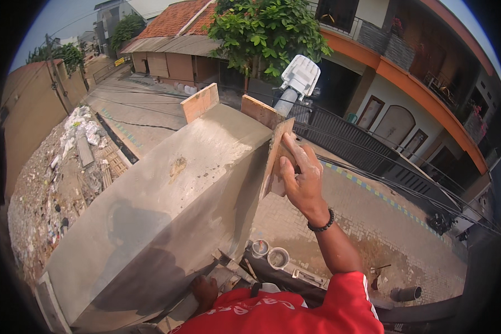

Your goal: The person uses a wooden float to smooth wet concrete on a vertical wall and then on a horizontal ledge. They repeatedly rub the surface to create a uniform finish.

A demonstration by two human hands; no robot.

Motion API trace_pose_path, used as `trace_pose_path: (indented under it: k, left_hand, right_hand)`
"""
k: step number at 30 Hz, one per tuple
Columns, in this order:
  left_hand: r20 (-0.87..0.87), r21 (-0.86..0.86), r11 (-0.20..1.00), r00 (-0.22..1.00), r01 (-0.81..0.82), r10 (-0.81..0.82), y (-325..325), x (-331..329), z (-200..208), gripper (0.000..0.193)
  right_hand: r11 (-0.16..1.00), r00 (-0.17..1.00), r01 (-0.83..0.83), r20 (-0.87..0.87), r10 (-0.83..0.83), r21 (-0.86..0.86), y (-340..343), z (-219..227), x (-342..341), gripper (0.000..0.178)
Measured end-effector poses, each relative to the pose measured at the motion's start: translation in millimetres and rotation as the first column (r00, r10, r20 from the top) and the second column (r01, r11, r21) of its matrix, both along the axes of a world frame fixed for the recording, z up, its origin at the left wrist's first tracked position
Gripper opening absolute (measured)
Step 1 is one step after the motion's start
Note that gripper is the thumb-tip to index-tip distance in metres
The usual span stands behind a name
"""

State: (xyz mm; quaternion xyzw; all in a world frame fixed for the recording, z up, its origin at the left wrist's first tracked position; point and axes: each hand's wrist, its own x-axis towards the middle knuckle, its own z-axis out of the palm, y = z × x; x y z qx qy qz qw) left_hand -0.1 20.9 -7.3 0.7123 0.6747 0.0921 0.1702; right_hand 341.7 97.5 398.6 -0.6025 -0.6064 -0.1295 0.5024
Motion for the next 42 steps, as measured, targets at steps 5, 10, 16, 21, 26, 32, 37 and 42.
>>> trace_pose_path:
  k: [5, 10, 16, 21, 26, 32, 37, 42]
  left_hand:
    - [-0.026, 0.019, 1.000, 1.000, 0.008, -0.008, 2.5, -3.3, -3.7, 0.052]
    - [-0.074, 0.034, 0.999, 0.997, 0.024, -0.022, 2.4, -1.8, -15.8, 0.051]
    - [-0.058, 0.065, 0.997, 0.998, 0.043, -0.039, 4.6, -3.9, -10.7, 0.051]
    - [-0.107, 0.007, 1.000, 0.994, 0.027, -0.026, 0.4, -2.7, -16.5, 0.051]
    - [-0.096, 0.022, 0.999, 0.995, 0.026, -0.024, 3.5, -4.3, -13.6, 0.051]
    - [-0.091, 0.034, 0.999, 0.996, 0.021, -0.018, 2.9, -6.0, -12.4, 0.052]
    - [-0.075, 0.024, 1.000, 0.997, 0.008, -0.006, 3.5, -1.1, -7.5, 0.053]
    - [-0.067, -0.059, 0.998, 0.998, 0.015, -0.019, 3.2, -3.1, -5.1, 0.055]
  right_hand:
    - [0.998, 1.000, -0.026, 0.004, 0.026, -0.051, 10.4, -36.3, -20.1, 0.049]
    - [0.981, 0.992, -0.122, 0.024, 0.127, -0.148, -16.4, -63.4, -9.2, 0.050]
    - [0.992, 0.993, -0.119, 0.005, 0.118, 0.053, 2.2, -7.5, -6.8, 0.053]
    - [0.989, 0.988, -0.144, 0.057, 0.146, -0.038, 2.6, -65.6, -30.1, 0.062]
    - [0.977, 0.977, -0.211, -0.033, 0.210, -0.036, -20.9, -72.6, -17.0, 0.056]
    - [0.986, 0.990, -0.137, -0.019, 0.139, 0.100, 8.3, -23.0, -21.9, 0.055]
    - [0.983, 0.982, -0.185, 0.045, 0.185, -0.006, -2.2, -77.8, -45.1, 0.055]
    - [0.981, 0.981, -0.193, -0.020, 0.192, -0.029, -22.7, -65.3, -32.4, 0.053]
